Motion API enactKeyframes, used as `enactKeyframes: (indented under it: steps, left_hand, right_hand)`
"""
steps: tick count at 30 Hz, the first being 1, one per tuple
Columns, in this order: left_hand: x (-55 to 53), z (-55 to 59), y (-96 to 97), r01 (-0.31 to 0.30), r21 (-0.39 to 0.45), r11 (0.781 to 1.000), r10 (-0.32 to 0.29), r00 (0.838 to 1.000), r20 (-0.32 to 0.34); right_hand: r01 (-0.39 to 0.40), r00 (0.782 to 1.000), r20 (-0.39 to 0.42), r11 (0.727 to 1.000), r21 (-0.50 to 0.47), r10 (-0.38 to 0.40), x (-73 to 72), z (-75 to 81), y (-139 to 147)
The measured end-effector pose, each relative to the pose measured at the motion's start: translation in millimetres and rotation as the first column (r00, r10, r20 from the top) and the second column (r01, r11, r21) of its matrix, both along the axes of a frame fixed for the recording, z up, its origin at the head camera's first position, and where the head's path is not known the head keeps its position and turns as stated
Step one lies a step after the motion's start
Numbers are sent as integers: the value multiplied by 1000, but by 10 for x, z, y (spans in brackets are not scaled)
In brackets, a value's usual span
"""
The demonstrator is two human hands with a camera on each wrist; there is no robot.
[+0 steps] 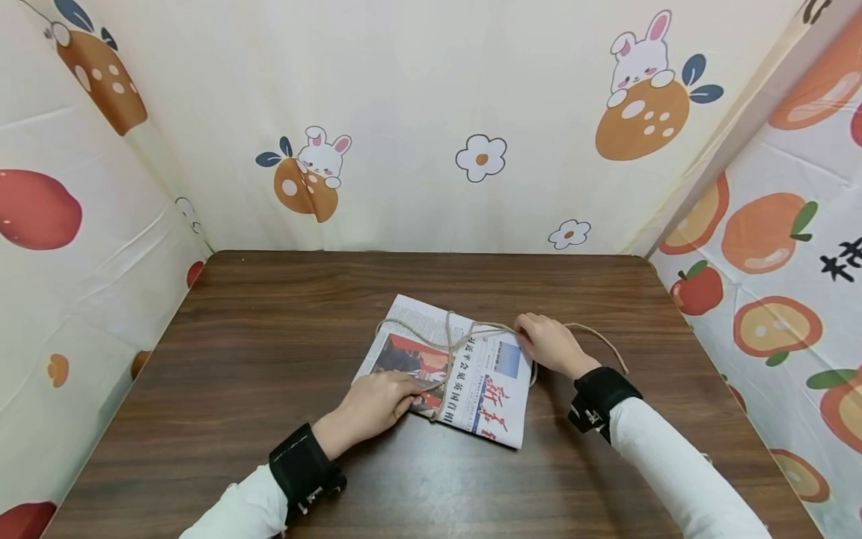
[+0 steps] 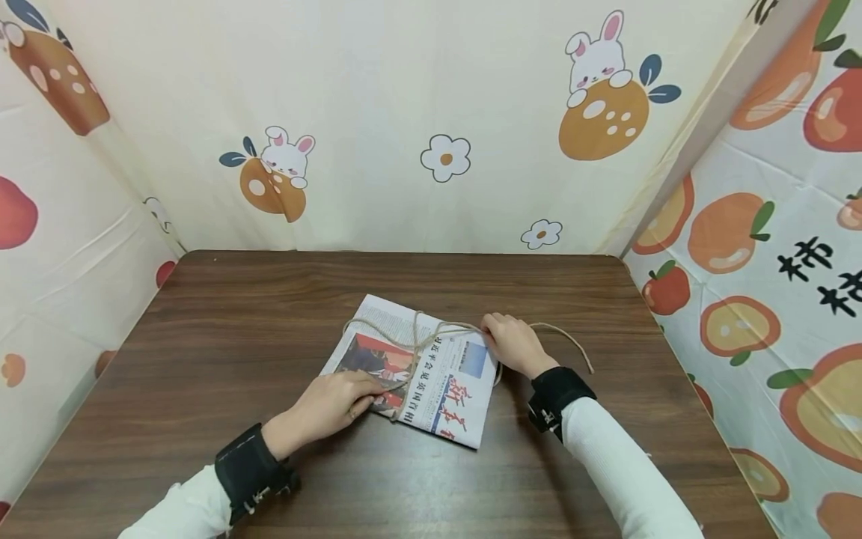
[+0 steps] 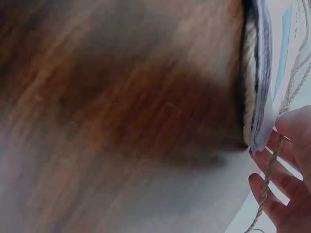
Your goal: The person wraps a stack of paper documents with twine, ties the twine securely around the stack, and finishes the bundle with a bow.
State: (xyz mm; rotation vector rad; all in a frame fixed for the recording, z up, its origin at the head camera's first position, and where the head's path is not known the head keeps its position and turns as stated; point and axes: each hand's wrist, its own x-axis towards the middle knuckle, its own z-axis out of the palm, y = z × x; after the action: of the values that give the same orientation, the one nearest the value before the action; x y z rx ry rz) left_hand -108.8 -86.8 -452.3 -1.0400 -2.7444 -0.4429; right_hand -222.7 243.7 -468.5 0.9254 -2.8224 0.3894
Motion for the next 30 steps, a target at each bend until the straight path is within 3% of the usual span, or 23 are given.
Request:
enactKeyframes:
  steps: [15,21,30]
  left_hand:
    - [-323,5,-187,-40,-24,999,40,999,12]
    - [-444,26,-206,-60,-49,997,61,998,34]
    - [-614,50,-237,-91,-79,993,97,993,70]
  right_hand:
    - [-15,997,70,999,-40,17,46,-22,32]
    - [-11,991,134,999,-35,15,89,-8,21]
    - [-93,971,214,994,-55,103,175,-19,30]
